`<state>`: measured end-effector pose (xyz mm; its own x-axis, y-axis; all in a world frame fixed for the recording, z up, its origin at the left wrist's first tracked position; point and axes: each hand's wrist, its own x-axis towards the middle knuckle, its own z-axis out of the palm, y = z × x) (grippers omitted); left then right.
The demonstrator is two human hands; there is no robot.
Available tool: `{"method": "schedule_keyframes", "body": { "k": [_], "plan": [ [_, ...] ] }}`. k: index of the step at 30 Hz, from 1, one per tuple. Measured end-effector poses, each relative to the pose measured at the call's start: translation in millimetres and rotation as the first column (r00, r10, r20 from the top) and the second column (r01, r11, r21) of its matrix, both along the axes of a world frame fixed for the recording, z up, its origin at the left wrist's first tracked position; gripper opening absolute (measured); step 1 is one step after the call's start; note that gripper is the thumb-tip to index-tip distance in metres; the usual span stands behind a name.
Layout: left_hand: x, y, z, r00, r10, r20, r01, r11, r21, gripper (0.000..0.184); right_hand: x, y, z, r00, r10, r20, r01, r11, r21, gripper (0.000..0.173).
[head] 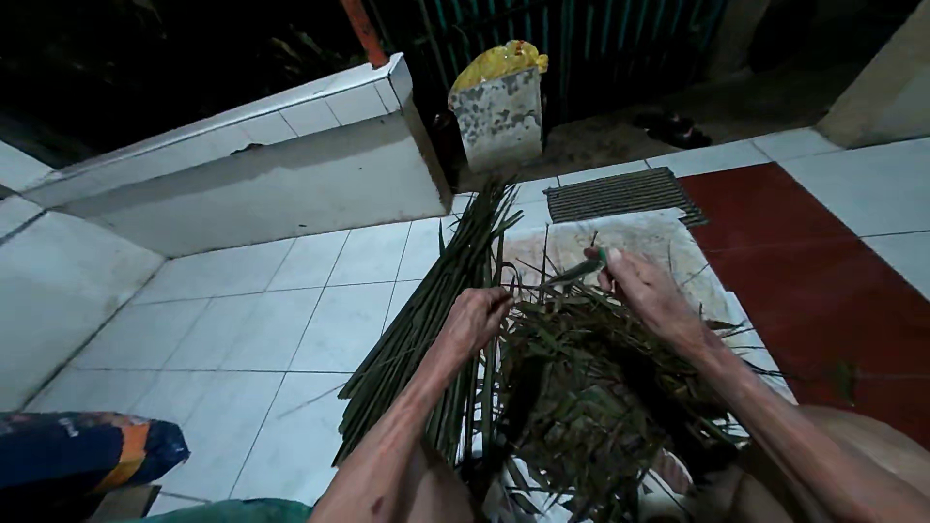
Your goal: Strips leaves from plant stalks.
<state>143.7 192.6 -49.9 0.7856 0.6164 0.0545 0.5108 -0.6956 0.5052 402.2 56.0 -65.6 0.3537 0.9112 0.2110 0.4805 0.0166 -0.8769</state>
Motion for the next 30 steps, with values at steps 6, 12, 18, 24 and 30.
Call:
{"method": "schedule_keyframes", "body": {
  "k": [6,12,18,24,30],
  "plan": [
    [9.0,3.7,-2.6,0.995,0.046,0.093,-0.043,0.998,-0.042,0.027,-56.8,-3.1,-29.5,0.996,0.083,0.031,-0.076,0.98,-0.185,0.044],
    [12.2,-1.2,0.4,0.988,0.079,0.134,-0.05,0.977,-0.209,0.026,-64.9,1.2,-42.3,0.998,0.0,0.055,0.008,0.989,-0.149,0.043],
    [10.8,-4.8,2.4,0.988,0.103,0.112,-0.064,0.95,-0.304,0.026,-56.0,5.9,-49.3,0.995,-0.059,0.084,0.073,0.983,-0.17,0.042],
    [5.4,-10.5,3.8,0.992,0.103,0.075,-0.077,0.952,-0.297,0.025,-51.9,10.0,-54.8,0.988,-0.107,0.108,0.128,0.968,-0.214,0.042],
    [-12.5,-16.6,5.3,0.993,0.118,-0.017,-0.117,0.942,-0.315,0.026,-30.9,16.0,-73.8,0.98,-0.139,0.139,0.179,0.924,-0.339,0.044]
  ]
}}
